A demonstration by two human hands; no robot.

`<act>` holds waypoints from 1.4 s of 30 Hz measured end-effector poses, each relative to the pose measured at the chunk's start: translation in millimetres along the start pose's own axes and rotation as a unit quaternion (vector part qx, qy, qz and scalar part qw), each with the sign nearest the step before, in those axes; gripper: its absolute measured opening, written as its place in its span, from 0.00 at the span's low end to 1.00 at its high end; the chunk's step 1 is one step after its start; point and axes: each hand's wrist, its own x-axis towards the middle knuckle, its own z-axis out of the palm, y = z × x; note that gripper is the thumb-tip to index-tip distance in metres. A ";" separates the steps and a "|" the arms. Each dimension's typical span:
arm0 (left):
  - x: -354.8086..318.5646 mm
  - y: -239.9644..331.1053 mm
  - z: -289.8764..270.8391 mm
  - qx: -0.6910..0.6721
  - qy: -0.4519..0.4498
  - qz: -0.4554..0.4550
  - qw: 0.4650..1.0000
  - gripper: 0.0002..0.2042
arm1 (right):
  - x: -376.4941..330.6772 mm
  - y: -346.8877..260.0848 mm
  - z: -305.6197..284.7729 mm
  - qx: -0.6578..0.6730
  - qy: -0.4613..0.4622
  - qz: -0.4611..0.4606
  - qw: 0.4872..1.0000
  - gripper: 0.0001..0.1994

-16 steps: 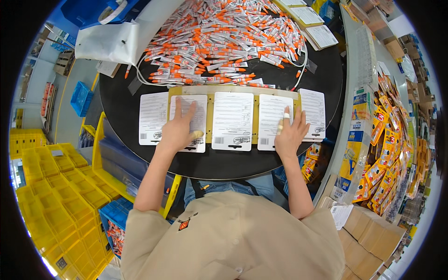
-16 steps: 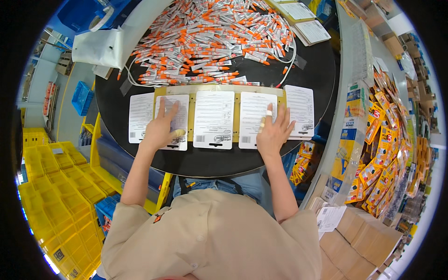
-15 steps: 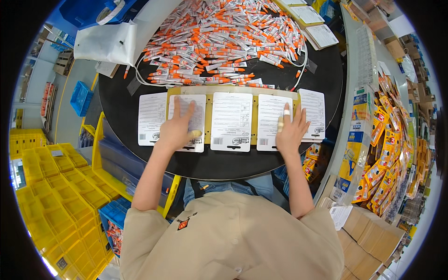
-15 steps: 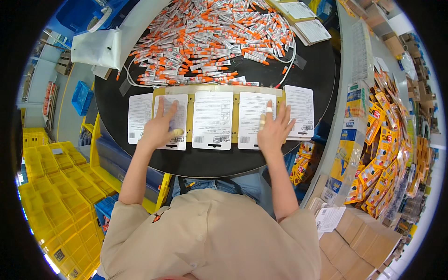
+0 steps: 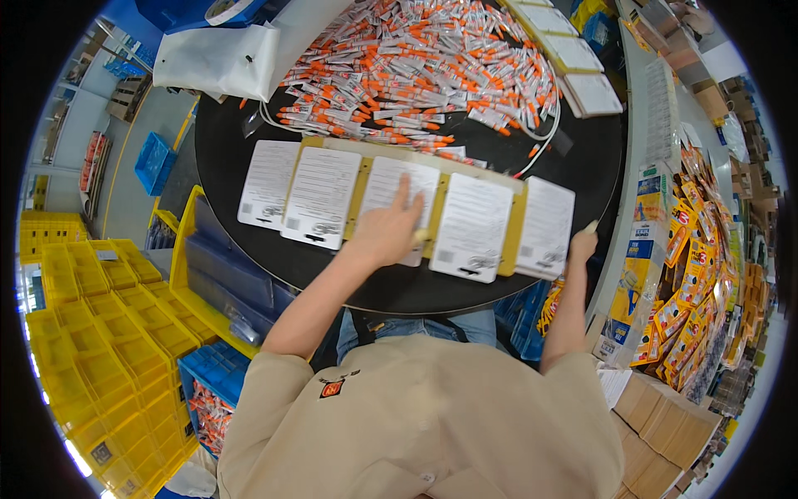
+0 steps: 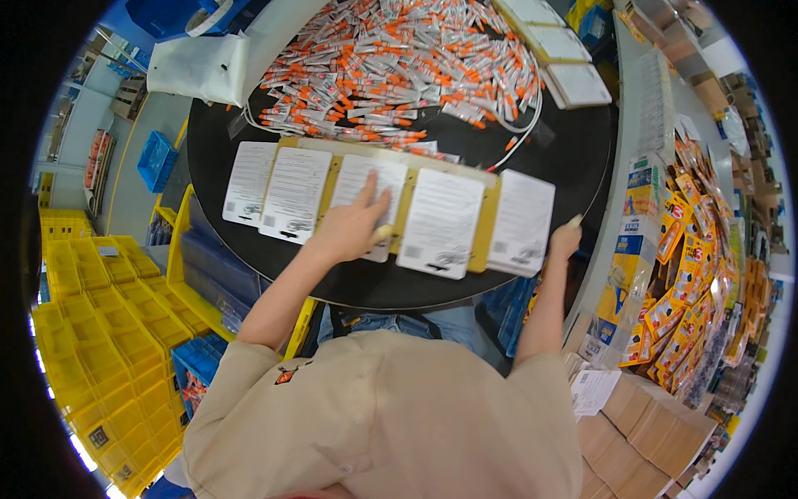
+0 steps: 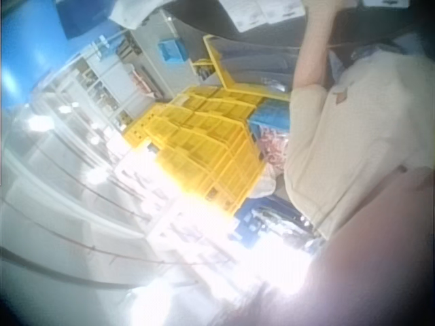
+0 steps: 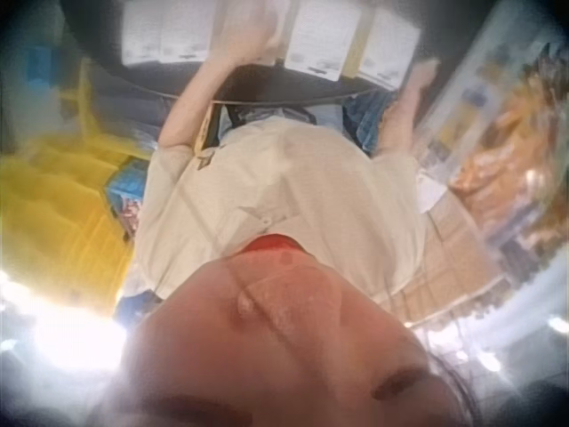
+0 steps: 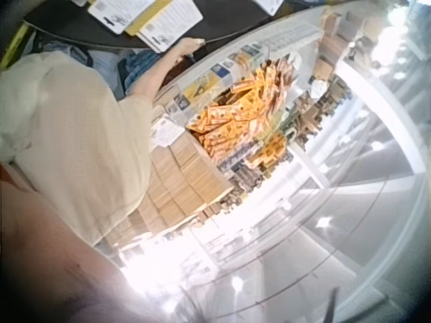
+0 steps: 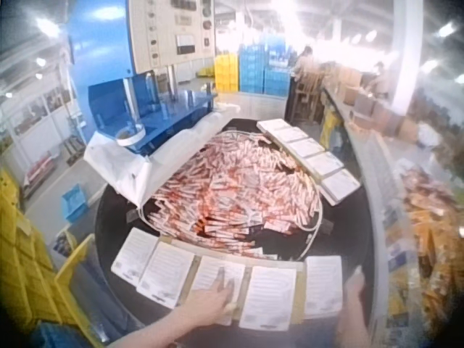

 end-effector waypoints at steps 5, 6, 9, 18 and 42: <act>-27.1 -89.5 -33.8 0.011 0.111 0.024 0.994 0.23 | -185.2 -1.8 -19.6 0.192 -0.004 0.028 0.981 0.27; -28.3 -94.0 -40.3 -0.080 0.196 0.036 0.977 0.22 | -224.7 -4.1 -29.4 0.192 -0.038 0.021 0.980 0.25; -33.2 -85.6 -52.6 -0.359 0.243 -0.016 0.901 0.18 | -300.4 -11.4 -86.2 0.287 -0.442 0.127 0.840 0.18; -52.2 18.4 63.0 -0.444 0.077 0.059 0.891 0.13 | -154.0 -65.4 -90.1 0.096 0.116 -0.376 0.914 0.21; -104.6 -196.9 15.1 -0.405 0.431 -0.195 0.782 0.14 | -199.8 -83.4 -104.2 -0.114 -0.104 -0.532 0.833 0.32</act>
